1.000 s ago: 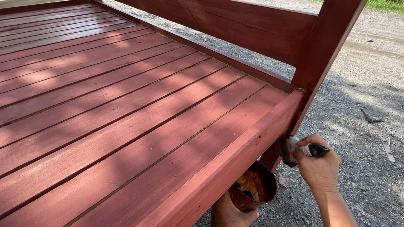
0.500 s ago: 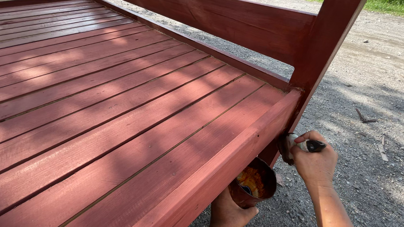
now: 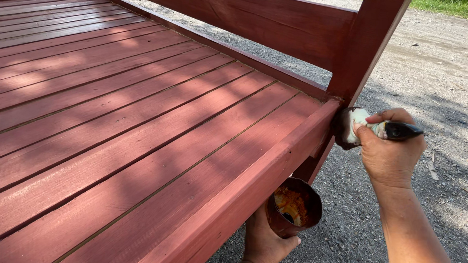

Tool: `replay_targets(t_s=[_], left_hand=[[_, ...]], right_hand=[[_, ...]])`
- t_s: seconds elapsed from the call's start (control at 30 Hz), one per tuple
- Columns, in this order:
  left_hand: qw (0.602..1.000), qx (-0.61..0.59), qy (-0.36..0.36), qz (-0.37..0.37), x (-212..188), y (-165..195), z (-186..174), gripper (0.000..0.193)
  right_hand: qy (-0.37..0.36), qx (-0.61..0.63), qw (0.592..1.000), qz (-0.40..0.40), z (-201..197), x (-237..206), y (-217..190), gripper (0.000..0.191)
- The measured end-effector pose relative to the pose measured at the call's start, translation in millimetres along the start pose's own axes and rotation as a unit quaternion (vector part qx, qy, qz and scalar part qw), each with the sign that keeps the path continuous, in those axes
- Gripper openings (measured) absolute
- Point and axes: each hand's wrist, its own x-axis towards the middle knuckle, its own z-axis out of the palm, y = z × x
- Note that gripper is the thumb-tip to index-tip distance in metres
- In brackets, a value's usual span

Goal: The person applies reddish-brown wood stain to a slatted wooden bench frame outdoors, holding a cut container of stain in one hand and brushing the stain onto the frame edges, legs, and slats with a brush in the other hand, working around the furniture piece.

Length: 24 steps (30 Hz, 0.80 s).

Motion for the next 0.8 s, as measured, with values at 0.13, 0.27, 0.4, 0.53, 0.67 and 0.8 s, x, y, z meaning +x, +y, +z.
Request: replay_targets(t_s=[0.13,0.27,0.4,0.53,0.67,0.8], left_hand=[[1.0,0.017,-0.011,0.007,-2,2,6,0.125],[0.999,0.018,-0.034,-0.026,-2,0,9,0.124],[0.999,0.029,-0.016,-0.011,1,-3,12,0.118],[0.998,0.025,-0.026,-0.047,3,-9,11,0.122],[0.999,0.01,-0.013,-0.034,8,-19,9,0.116],[1.0,0.012,0.001,0.01,8,-28,15,0.114]], right_hand=[[0.009,0.103,0.993,-0.055,-11,-2,-3,0.024],[0.045,0.093,0.983,-0.152,-10,-22,4,0.025],[0.057,0.07,0.977,-0.191,9,-51,22,0.031],[0.089,0.065,0.975,-0.193,29,-82,42,0.033],[0.075,0.052,0.982,-0.165,37,-112,56,0.032],[0.049,0.043,0.988,-0.14,39,-142,67,0.029]])
